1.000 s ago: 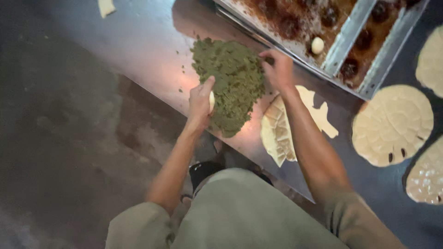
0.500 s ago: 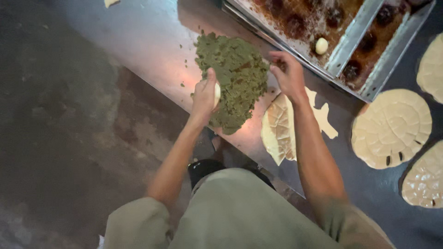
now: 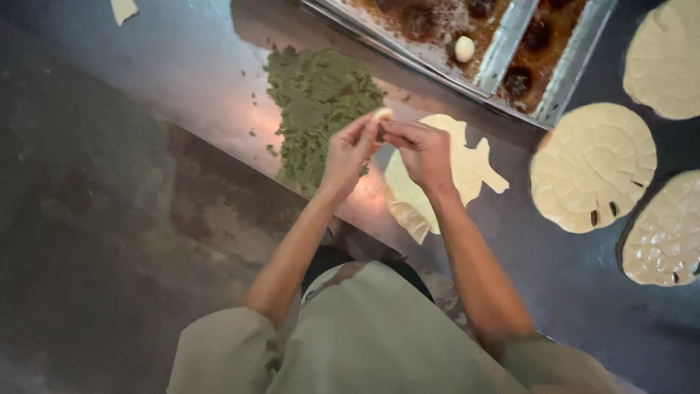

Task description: The person pinches off pieces of pale dough, flattens them by hand, and wraps them around portions of green paste filling taken from a pile on the steel table, rolling each into a ball. The filled dough balls are placed onto baking trays alongside already shaped dough discs.

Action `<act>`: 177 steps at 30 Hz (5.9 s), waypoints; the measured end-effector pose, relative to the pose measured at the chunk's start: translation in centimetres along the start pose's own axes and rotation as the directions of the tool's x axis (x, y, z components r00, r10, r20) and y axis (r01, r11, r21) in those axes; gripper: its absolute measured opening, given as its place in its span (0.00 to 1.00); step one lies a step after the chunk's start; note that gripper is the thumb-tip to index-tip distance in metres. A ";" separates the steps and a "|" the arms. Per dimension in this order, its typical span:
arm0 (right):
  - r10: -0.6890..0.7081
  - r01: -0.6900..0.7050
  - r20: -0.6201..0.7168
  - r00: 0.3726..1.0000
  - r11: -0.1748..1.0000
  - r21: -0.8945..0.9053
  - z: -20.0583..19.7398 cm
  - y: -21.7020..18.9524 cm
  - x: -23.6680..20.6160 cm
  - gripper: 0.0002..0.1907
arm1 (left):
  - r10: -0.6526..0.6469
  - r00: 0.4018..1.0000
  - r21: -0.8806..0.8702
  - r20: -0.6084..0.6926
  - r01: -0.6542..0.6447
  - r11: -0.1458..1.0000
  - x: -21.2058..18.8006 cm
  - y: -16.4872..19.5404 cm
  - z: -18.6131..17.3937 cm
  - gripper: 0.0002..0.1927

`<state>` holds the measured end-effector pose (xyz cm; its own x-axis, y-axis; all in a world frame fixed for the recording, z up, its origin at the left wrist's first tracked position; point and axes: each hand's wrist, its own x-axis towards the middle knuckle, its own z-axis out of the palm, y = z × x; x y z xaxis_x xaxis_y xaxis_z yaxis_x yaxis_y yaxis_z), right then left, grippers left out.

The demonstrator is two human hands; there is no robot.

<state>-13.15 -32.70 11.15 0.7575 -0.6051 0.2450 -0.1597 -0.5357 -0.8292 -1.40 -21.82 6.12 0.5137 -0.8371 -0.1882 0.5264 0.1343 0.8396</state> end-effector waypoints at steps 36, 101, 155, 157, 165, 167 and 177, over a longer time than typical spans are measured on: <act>0.209 -0.221 -0.142 0.968 0.972 -0.080 -20.4 21.0 -35.3 0.14 | -0.033 0.917 0.739 0.398 -0.299 0.603 -12.6 -29.0 23.2 0.21; 0.263 -0.233 0.023 0.965 0.888 -0.396 -23.4 18.3 -35.8 0.22 | -0.472 0.827 0.404 0.307 0.335 0.851 -11.7 -17.2 12.2 0.13; 0.288 -0.377 -0.495 0.819 0.922 -0.086 -30.1 8.6 -40.6 0.36 | -0.233 0.571 0.617 0.787 -0.728 0.300 -12.9 -30.5 27.2 0.30; 0.140 -0.328 -0.464 0.875 0.876 -0.353 -30.8 9.7 -39.0 0.32 | -0.300 0.440 0.503 0.846 -0.846 0.179 -12.4 -31.6 26.7 0.37; 0.060 -0.014 0.066 0.996 0.834 -0.551 -23.8 19.3 -32.8 0.30 | -0.127 0.664 0.655 0.737 -0.655 0.378 -11.8 -24.8 17.7 0.34; 0.030 0.170 0.315 0.948 0.792 -0.587 -22.8 21.1 -34.2 0.27 | -0.124 0.814 0.774 0.568 -0.476 0.419 -13.6 -21.0 14.5 0.29; 0.040 0.039 0.230 0.972 0.945 -0.325 -23.9 25.5 -35.5 0.09 | 0.028 0.998 0.783 -0.061 0.031 0.622 -24.7 -15.3 5.7 0.17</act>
<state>-59.23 -39.01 -6.64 0.8761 -0.4737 0.0897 -0.3272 -0.7207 -0.6111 -25.99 -6.21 0.87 0.5683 -0.7992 -0.1957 -0.1873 -0.3573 0.9150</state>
